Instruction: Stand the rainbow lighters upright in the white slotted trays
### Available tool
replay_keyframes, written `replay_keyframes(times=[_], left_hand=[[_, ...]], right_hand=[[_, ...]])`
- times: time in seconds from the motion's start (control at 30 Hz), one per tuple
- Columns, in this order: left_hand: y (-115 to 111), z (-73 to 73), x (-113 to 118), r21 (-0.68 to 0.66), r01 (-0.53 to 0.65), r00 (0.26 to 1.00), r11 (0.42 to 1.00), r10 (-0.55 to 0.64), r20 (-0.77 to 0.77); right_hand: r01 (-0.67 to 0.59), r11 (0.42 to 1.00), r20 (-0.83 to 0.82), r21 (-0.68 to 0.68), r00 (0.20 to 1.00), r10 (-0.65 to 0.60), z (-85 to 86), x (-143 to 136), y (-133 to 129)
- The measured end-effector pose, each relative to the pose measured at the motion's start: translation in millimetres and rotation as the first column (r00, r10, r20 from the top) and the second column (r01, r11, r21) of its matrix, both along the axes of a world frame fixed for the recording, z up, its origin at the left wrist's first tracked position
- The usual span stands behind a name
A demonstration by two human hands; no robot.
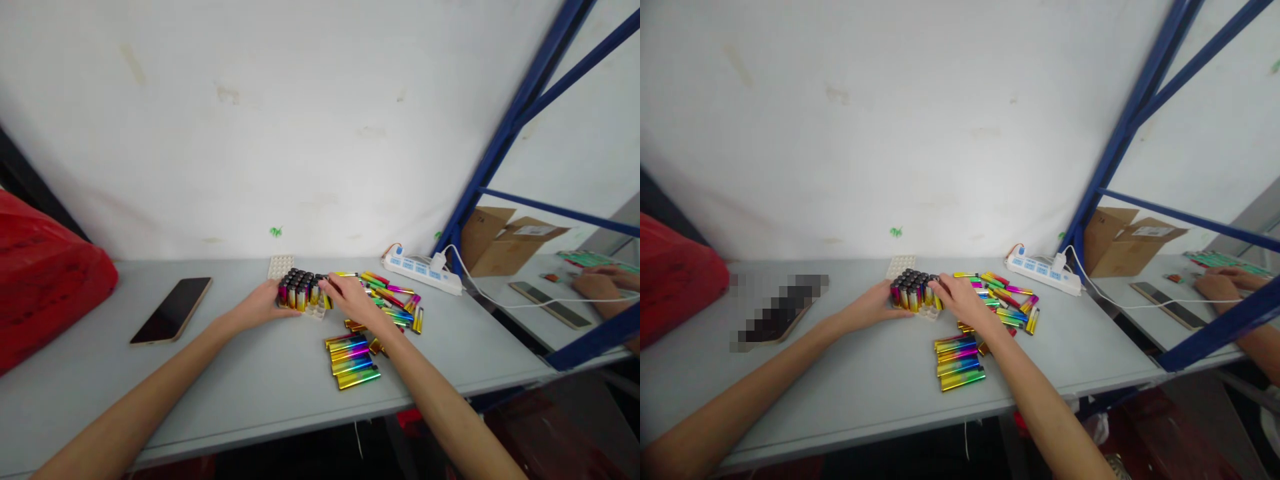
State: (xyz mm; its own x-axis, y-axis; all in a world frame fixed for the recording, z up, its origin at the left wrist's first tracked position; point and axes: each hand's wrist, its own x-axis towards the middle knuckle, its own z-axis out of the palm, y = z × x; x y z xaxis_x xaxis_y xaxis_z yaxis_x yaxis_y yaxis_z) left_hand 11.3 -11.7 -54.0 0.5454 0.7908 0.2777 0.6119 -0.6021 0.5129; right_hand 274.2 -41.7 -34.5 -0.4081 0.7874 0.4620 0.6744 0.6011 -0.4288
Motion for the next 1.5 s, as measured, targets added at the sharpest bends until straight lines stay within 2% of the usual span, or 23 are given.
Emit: replay_keyframes(times=[0.1, 0.17, 0.33, 0.5, 0.57, 0.77, 0.9, 1.0, 1.13, 1.2, 1.3, 1.37, 1.5], left_hand=[[-1, 0.8, 0, 0.002, 0.011, 1.000, 1.000, -0.011, 0.006], [-1, 0.0, 0, 0.005, 0.018, 1.000, 1.000, -0.018, 0.016], [2, -3.5, -1, 0.005, 0.031, 0.999, 0.999, -0.031, 0.026], [3, -4.0, 0, -0.032, 0.023, 1.000, 0.999, -0.023, 0.022], [3, -3.7, 0, -0.038, 0.018, 1.000, 0.999, -0.018, 0.012], [2, -2.3, -1, -0.011, 0.011, 1.000, 1.000, -0.011, 0.009], [4, -4.4, -2, -0.015, -0.012, 1.000, 1.000, 0.012, -0.010], [6, -7.8, -3, 0.008, -0.057, 0.998, 0.998, 0.058, -0.040], [6, -7.7, -3, 0.009, -0.065, 0.996, 0.998, 0.066, -0.065], [4, -5.2, -2, -0.005, -0.058, 0.996, 0.998, 0.057, -0.062], [1, -1.4, 0, -0.026, -0.060, 0.997, 0.998, 0.058, -0.046], [0, -0.1, 0, -0.026, -0.068, 0.998, 0.997, 0.067, -0.019], [0, 0.1, 0, -0.016, -0.083, 0.997, 0.996, 0.083, 0.003]], right_hand=[[-0.047, 0.998, 0.012, -0.040, 0.999, 0.047, -3.4, -2, 0], [-0.052, 0.997, 0.080, -0.063, 0.995, 0.056, -5.1, -4, -1], [0.023, 0.998, 0.355, -0.063, 0.935, 0.001, -4.1, -15, -5], [0.096, 0.995, 0.460, -0.018, 0.885, -0.077, 3.6, -24, -9], [0.118, 0.993, 0.459, -0.003, 0.883, -0.104, 6.1, -23, -10], [0.059, 0.998, 0.323, -0.005, 0.945, -0.054, 5.4, -3, -5], [0.197, 0.978, 0.197, 0.073, 0.958, -0.208, 3.7, 30, 13], [0.284, 0.957, 0.151, 0.065, 0.945, -0.291, -3.5, 62, 32], [0.303, 0.947, 0.158, 0.108, 0.935, -0.318, -22.3, 89, 53], [0.260, 0.960, 0.187, 0.103, 0.943, -0.276, -31.6, 92, 61], [0.213, 0.977, 0.255, 0.017, 0.944, -0.211, -40.8, 87, 70], [0.225, 0.974, 0.289, -0.030, 0.935, -0.207, -43.2, 83, 76], [0.260, 0.965, 0.295, -0.023, 0.924, -0.242, -43.4, 82, 85]])
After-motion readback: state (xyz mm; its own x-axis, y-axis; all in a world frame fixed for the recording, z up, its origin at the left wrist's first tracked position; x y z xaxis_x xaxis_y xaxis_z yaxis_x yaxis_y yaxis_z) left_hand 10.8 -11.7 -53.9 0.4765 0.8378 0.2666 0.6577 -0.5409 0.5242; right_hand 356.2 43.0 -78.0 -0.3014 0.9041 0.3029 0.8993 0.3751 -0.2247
